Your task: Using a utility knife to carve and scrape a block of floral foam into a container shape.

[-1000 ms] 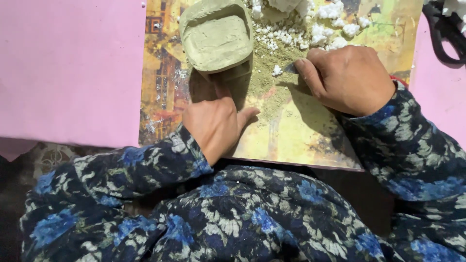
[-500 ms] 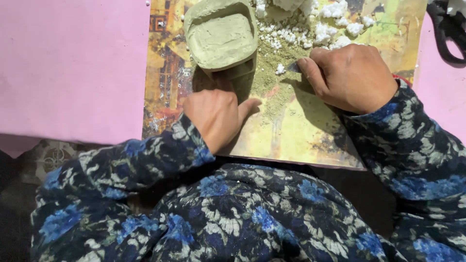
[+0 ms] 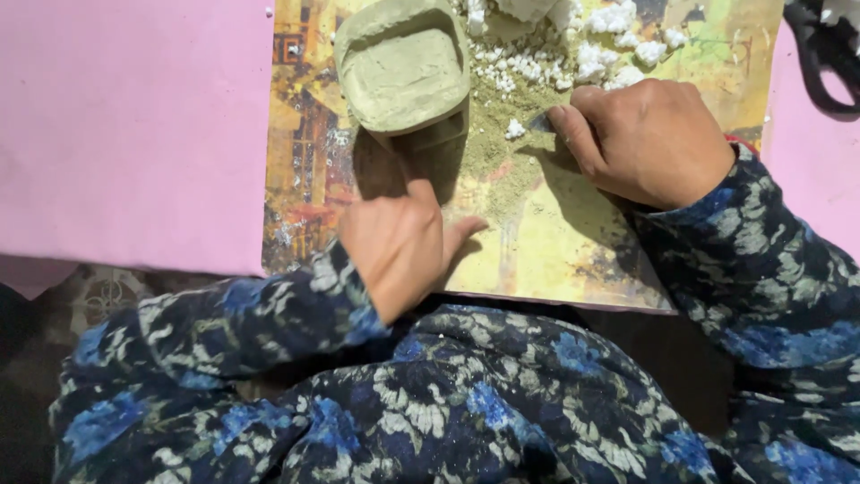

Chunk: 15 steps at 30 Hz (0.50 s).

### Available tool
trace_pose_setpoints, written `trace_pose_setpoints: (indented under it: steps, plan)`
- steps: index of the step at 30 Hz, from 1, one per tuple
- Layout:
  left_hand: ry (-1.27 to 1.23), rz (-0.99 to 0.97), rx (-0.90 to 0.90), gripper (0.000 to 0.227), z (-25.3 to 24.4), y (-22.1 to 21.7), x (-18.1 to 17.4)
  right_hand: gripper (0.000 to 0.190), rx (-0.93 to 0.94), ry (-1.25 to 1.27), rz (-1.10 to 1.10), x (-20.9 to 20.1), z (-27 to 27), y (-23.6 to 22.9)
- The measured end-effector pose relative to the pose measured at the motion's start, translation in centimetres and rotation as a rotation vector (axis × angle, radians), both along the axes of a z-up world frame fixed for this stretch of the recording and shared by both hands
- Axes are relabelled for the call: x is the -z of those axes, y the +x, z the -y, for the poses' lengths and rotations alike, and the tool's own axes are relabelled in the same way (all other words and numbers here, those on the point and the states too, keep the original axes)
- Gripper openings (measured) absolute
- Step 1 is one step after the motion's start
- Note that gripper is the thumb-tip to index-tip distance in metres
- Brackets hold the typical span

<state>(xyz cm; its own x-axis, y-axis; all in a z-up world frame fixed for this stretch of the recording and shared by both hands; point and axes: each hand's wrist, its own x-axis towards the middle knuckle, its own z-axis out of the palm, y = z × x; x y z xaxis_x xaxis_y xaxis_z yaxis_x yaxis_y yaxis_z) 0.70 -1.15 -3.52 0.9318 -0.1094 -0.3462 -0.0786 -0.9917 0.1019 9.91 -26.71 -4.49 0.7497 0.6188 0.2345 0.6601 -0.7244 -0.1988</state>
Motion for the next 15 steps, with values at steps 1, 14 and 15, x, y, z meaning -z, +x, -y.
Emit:
trace_pose_setpoints:
  steps: [1, 14, 15]
  plan:
    - [-0.007, 0.13, 0.066, 0.066, -0.5, -0.8, 0.1, 0.038, 0.003, 0.002, -0.015, -0.2, 0.0, 0.0]
    - [-0.376, 0.685, 0.279, 0.124, -9.6, 4.5, 0.3, 0.027, -0.011, 0.042, -0.088, -1.6, 0.9, -0.3]
    - [-0.376, 0.687, 0.28, 0.124, -9.6, 5.2, 0.9, 0.027, -0.011, 0.042, -0.086, -1.5, 0.8, -0.1]
